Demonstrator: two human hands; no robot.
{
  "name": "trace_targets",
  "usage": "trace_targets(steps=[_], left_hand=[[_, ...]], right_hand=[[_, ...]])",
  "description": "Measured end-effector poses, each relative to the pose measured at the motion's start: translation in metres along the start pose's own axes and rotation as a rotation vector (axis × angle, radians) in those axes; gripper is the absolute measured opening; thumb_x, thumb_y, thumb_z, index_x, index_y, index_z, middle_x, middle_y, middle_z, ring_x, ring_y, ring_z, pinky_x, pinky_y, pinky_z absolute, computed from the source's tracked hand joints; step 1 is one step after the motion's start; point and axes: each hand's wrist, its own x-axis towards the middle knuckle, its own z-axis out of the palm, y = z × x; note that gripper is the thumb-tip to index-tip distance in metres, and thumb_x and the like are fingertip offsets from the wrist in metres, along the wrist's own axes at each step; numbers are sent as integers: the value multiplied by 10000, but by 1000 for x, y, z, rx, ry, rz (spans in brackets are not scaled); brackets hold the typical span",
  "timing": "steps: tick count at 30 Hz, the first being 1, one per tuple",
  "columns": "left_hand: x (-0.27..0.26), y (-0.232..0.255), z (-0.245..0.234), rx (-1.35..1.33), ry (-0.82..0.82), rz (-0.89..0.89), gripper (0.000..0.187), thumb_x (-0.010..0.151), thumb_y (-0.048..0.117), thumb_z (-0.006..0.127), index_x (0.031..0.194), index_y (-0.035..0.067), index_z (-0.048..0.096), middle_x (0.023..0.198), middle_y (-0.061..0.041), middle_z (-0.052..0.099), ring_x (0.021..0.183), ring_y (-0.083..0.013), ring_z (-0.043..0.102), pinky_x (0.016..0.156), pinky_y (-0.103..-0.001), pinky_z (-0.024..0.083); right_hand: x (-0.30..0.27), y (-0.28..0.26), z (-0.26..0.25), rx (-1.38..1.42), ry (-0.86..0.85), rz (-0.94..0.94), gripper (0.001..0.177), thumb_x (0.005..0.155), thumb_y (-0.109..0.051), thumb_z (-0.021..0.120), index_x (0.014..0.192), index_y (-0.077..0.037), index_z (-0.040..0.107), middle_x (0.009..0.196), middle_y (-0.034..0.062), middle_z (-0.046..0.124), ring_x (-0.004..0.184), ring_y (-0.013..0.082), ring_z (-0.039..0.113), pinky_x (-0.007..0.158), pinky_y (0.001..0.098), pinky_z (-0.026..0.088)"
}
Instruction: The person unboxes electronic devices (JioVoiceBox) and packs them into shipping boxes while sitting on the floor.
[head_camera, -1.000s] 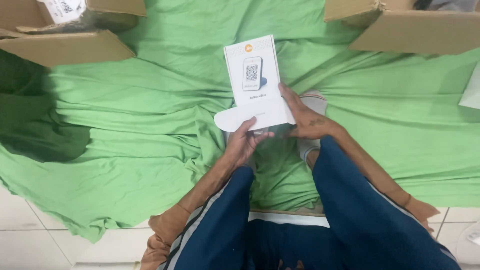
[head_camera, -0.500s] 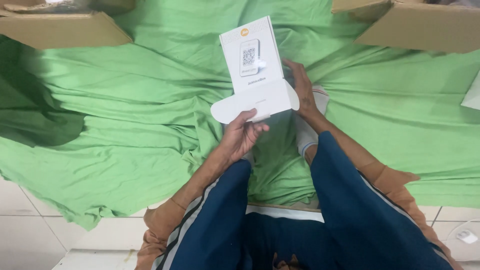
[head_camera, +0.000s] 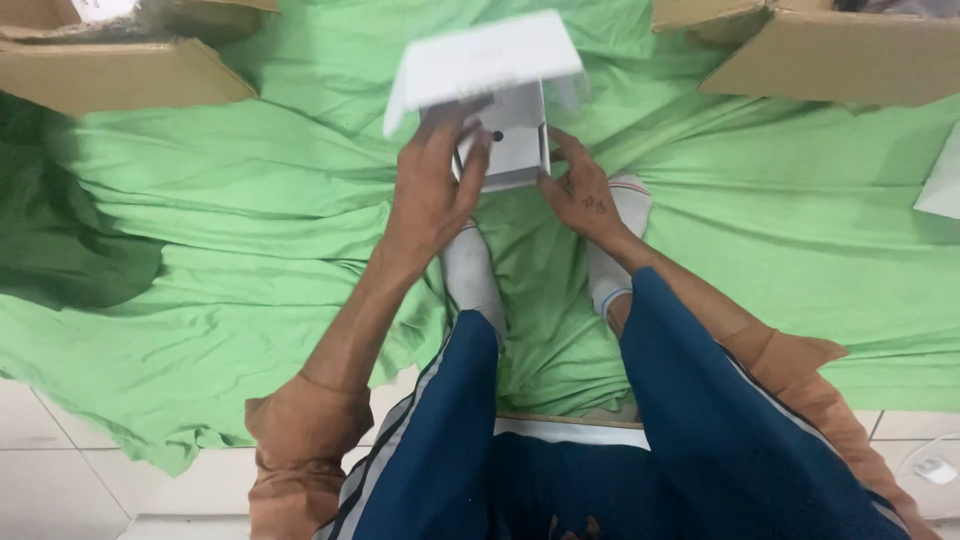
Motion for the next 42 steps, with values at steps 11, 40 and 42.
trace_targets(steps=[11,40,42], left_hand=[[70,-98,-5,1031,-36,338,974,624,307,930,1445,15,496,1404,-156,555,1302,-347,488,1078,-529,375],[24,-89,10,750,94,321,302,1001,182,622,1233,-11,632,1335,-197,586,1215,-375,559,1026,-514,435],[20,-90,7,707,79,312,339,1008,200,657,1267,-9,592,1370,-191,570,1246,-382,548,1047,-510,442]], right_hand=[[37,-65,-51,-221,-77,-12,691,904,-293,795,1454,-27,471,1223,186,540,902,279,669,757,408,572],[149,-43,33,-945,-608,-288,276,849,-268,706,1068,-105,736,962,175,729,916,354,715,770,477,576],[146,-30,31,-909,-576,-344,328,870,-248,694,1154,-84,698,960,178,735,895,358,721,742,486,577]])
